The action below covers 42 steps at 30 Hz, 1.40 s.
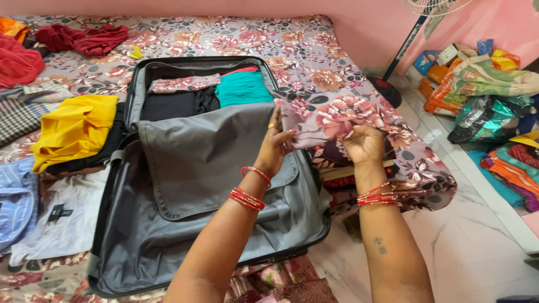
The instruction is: The person unpacks a suitcase by removing folded clothes from the main compartment and placing them on the bed. They handle various garments including shirts, pants, and patterned fabrics, stacking them neatly on the bed surface next to the open suitcase.
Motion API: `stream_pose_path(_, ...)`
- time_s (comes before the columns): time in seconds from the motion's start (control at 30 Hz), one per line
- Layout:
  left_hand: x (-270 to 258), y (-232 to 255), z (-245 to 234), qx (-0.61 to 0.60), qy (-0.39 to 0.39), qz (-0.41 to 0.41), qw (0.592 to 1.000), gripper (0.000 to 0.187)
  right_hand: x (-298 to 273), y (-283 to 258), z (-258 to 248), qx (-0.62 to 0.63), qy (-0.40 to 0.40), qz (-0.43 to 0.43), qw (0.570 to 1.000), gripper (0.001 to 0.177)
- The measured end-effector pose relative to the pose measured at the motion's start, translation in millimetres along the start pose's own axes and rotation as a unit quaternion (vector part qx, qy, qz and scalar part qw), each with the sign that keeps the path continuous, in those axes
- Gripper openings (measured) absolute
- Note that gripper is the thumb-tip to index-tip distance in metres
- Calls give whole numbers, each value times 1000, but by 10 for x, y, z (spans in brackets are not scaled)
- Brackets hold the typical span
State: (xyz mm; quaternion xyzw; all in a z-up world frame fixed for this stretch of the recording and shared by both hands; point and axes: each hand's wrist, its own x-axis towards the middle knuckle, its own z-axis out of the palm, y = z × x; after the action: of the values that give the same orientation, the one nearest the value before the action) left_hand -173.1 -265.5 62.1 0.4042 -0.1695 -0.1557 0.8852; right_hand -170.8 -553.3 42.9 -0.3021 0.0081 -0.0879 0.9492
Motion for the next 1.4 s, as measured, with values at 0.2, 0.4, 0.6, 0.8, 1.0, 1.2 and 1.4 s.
stream_pose_path(0.2, 361, -561, 115, 48, -18, -34, 998, 98, -36, -312, -527, 22, 47, -50, 997, 39)
stream_pose_path(0.4, 544, -932, 77, 141, 1, -41, 989, 94, 99, -343, -1062, 3, 90, -56, 994, 38)
stream_pose_path(0.6, 572, -1158, 8, 233, -5, -10, 972, 82, 373, -262, -1653, 50, 83, -64, 993, 47)
stream_pose_path(0.8, 500, -1155, 12, 398, -1, -11, 917, 81, 161, -257, -1247, -99, 119, -152, 976, 90)
stream_pose_path(1.0, 396, -1163, 100, 462, -7, 59, 885, 85, 85, -201, -978, -300, 203, -360, 860, 84)
stream_pose_path(1.2, 328, -1213, 202, 577, -12, 151, 803, 88, -251, -90, -533, -695, 203, -463, 512, 64)
stream_pose_path(1.4, 244, -1119, 439, 704, -60, 112, 698, 95, -158, 125, -237, -851, 100, -346, 382, 52)
